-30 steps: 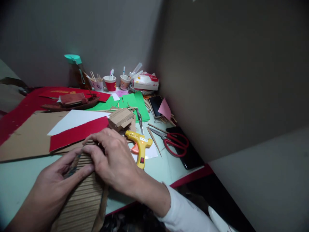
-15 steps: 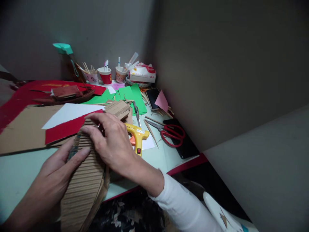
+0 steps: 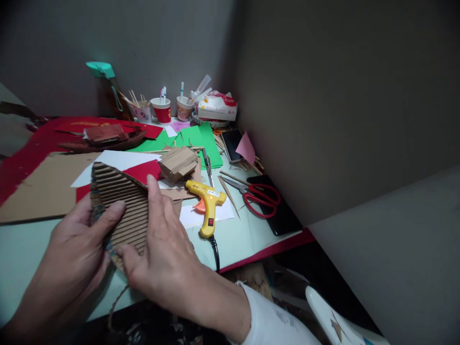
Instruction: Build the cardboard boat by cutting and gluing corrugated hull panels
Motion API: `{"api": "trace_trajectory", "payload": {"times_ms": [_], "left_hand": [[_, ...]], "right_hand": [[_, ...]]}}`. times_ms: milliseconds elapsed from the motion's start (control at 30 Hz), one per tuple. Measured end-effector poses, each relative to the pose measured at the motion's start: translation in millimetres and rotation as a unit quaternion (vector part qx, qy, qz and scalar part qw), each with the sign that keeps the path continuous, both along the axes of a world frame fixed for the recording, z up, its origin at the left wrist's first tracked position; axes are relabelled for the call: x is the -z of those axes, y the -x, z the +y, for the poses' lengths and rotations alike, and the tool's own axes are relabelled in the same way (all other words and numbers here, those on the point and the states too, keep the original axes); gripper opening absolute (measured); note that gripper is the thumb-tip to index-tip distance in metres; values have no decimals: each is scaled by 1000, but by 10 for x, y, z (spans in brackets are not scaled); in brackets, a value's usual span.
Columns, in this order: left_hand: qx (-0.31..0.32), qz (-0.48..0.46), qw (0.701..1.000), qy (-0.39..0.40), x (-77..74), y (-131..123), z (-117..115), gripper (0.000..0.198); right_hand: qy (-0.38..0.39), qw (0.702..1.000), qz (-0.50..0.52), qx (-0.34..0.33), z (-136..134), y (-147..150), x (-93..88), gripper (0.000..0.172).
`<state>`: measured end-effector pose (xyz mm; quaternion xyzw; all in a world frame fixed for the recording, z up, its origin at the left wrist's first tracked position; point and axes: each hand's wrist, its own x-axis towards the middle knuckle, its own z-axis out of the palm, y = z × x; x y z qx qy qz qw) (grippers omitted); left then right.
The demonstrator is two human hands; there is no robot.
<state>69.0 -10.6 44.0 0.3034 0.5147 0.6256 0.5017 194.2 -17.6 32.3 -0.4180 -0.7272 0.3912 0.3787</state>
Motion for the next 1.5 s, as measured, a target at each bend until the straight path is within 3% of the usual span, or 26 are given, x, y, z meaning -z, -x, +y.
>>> {"api": "trace_trajectory", "payload": {"times_ms": [433,600,767,867,1000,1200,1333,1400,1500], "left_hand": [[-26,-8,999,29,-51,9,2,45],[-97,49,994,29,-217,58,34,15],[-168,107,980,-13,-263,132,20,17],[-185,139,973,-16,-222,175,1,24],[-199,146,969,-8,-207,228,-13,29],[-215,181,959,28,-243,276,-46,33],[-209,158,965,15,-253,259,-32,47],[-205,142,968,8,-262,242,-17,48],[-201,117,973,-4,-267,215,-7,45]], "right_hand": [[-34,998,8,-52,71,-98,-16,97],[1,1000,20,9,6,-160,-54,101],[34,999,-3,0,-103,-121,-15,115],[97,994,37,-28,-117,-41,4,104],[211,962,162,-69,-126,46,-46,91],[210,943,254,-45,-133,134,-32,65],[259,923,284,-33,-131,156,26,64],[268,929,254,-38,-131,135,24,69],[202,964,170,-28,-108,85,-24,82]]}}
